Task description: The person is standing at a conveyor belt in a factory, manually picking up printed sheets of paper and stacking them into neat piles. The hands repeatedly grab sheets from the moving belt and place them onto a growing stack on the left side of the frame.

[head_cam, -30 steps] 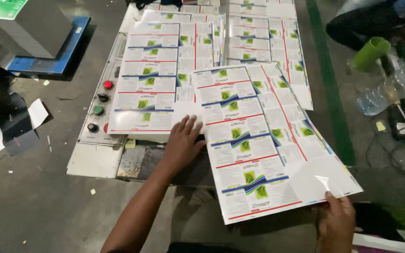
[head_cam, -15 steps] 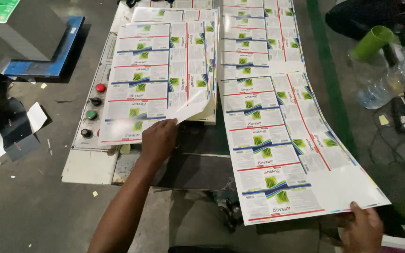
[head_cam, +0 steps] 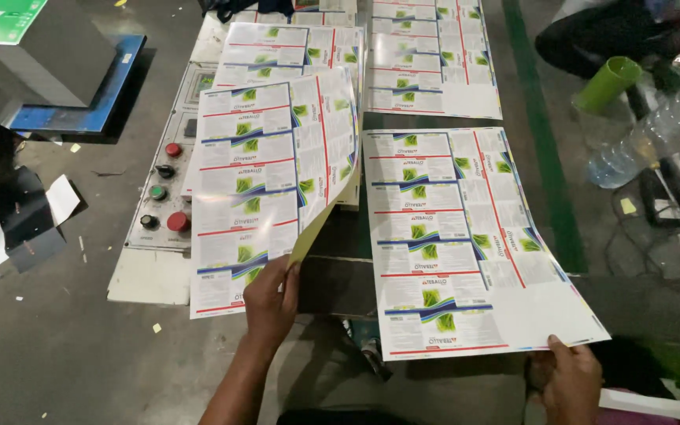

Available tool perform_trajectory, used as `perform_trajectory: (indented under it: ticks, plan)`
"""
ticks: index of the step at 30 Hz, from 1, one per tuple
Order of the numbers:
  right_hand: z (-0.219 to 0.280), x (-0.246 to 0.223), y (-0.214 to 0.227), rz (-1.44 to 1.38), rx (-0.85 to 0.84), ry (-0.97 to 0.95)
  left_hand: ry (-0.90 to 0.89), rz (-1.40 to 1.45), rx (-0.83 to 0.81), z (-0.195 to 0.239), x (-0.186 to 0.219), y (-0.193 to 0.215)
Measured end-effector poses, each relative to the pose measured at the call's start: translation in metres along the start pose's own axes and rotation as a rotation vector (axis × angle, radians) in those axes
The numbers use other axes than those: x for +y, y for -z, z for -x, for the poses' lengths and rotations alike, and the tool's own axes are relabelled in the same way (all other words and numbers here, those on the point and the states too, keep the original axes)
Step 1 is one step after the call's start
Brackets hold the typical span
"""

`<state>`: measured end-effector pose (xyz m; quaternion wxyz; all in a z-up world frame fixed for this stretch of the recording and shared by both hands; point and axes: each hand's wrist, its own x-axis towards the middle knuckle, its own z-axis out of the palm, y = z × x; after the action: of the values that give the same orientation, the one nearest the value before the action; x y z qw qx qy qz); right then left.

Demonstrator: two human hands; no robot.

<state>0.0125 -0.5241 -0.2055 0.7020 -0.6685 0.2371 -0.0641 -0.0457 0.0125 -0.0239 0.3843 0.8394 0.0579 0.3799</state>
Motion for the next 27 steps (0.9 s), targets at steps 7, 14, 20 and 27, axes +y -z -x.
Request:
perform_trajectory:
  ticks: [7, 14, 20, 27]
  plan:
    - [-0.003, -0.023, -0.069, -0.030, -0.131, -0.080, -0.025, -0.014, 0.020, 0.001, 0.011, 0.009]
    - [-0.048, -0.035, -0.132, 0.011, -0.229, -0.042, 0.129, 0.069, 0.024, 0.010, 0.014, 0.010]
    - [-0.036, -0.064, -0.144, 0.036, -0.244, -0.153, 0.008, 0.049, 0.078, 0.011, 0.022, 0.006]
    - [0.054, -0.044, -0.160, 0.146, -0.409, -0.180, -0.301, -0.042, -0.173, 0.042, 0.034, -0.050]
